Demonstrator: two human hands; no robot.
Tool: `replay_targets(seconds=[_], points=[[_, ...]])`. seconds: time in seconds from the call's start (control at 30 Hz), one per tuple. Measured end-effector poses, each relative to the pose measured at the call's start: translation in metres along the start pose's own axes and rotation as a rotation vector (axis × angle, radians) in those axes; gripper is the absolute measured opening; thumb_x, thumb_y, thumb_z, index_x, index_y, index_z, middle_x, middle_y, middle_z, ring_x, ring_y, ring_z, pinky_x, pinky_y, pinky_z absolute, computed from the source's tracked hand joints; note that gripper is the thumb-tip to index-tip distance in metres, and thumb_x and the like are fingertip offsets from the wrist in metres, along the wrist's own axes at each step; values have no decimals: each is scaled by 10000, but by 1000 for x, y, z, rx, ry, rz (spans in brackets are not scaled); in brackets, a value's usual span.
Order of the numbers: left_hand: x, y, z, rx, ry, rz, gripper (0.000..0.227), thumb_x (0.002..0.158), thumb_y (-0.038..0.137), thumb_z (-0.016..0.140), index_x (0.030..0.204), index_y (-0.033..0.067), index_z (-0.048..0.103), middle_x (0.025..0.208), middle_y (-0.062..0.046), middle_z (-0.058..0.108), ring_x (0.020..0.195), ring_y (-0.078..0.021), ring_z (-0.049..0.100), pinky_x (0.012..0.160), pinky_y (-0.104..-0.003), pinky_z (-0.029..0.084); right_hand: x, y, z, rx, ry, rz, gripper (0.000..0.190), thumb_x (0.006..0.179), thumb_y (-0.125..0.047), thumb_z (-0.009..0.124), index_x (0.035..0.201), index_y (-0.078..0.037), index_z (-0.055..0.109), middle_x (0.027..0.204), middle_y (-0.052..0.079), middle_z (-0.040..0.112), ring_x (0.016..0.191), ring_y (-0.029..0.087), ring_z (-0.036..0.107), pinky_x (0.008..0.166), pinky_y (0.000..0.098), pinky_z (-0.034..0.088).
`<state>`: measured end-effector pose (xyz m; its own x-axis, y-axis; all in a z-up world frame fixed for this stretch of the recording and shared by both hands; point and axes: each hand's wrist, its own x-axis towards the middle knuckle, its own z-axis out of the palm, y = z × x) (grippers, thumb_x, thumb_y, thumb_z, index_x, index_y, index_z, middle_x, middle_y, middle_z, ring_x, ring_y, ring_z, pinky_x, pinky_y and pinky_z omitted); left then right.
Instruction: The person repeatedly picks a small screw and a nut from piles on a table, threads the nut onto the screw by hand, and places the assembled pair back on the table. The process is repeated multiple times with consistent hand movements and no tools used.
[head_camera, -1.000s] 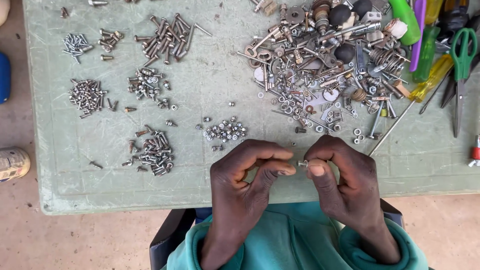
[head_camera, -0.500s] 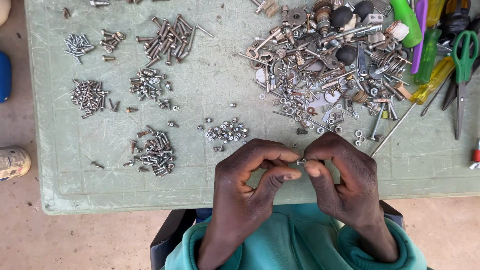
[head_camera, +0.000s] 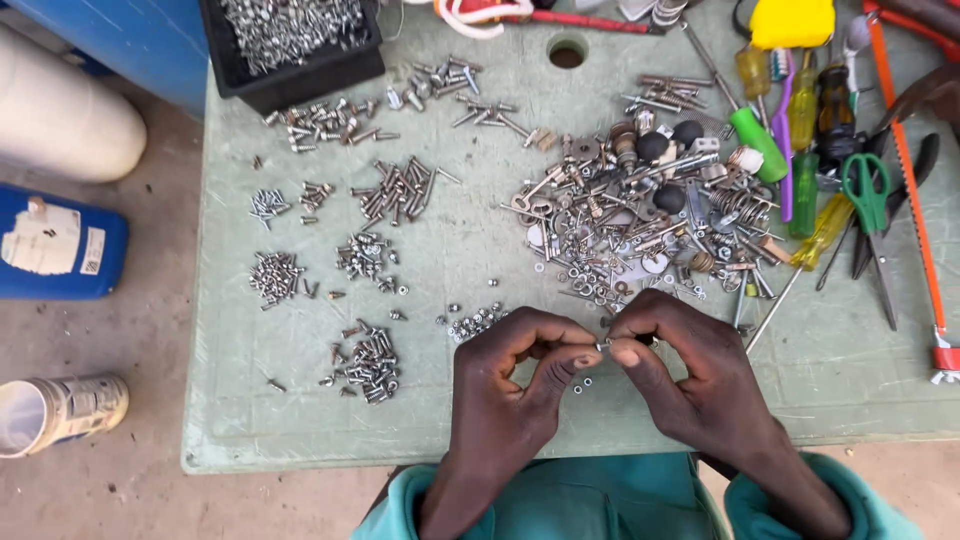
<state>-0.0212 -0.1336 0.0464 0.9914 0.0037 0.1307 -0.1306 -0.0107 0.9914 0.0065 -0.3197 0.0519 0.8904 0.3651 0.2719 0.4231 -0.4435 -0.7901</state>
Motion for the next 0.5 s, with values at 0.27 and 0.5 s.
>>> replay_targets(seconds=[0.27, 0.5], points=[[41, -23, -8, -75, -8, -19, 103, 929, 141, 735, 1004, 71, 737, 928, -22, 753, 868, -101, 695, 785, -238, 578, 45, 13, -17, -110, -246, -139, 247, 1026, -336, 525, 1041, -113, 632, 855, 16, 605, 727, 161, 573, 667, 314, 442], [63, -29, -11, -77, 31, 9, 81, 923, 139, 745, 978, 79, 739, 879, 7, 732, 805, -69, 644, 709, -234, 543, 76, 21, -24, -147, -182, -229, 131, 937, -210, 715, 1010, -111, 670, 865, -1, 676, 744, 137, 625, 662, 289, 493]])
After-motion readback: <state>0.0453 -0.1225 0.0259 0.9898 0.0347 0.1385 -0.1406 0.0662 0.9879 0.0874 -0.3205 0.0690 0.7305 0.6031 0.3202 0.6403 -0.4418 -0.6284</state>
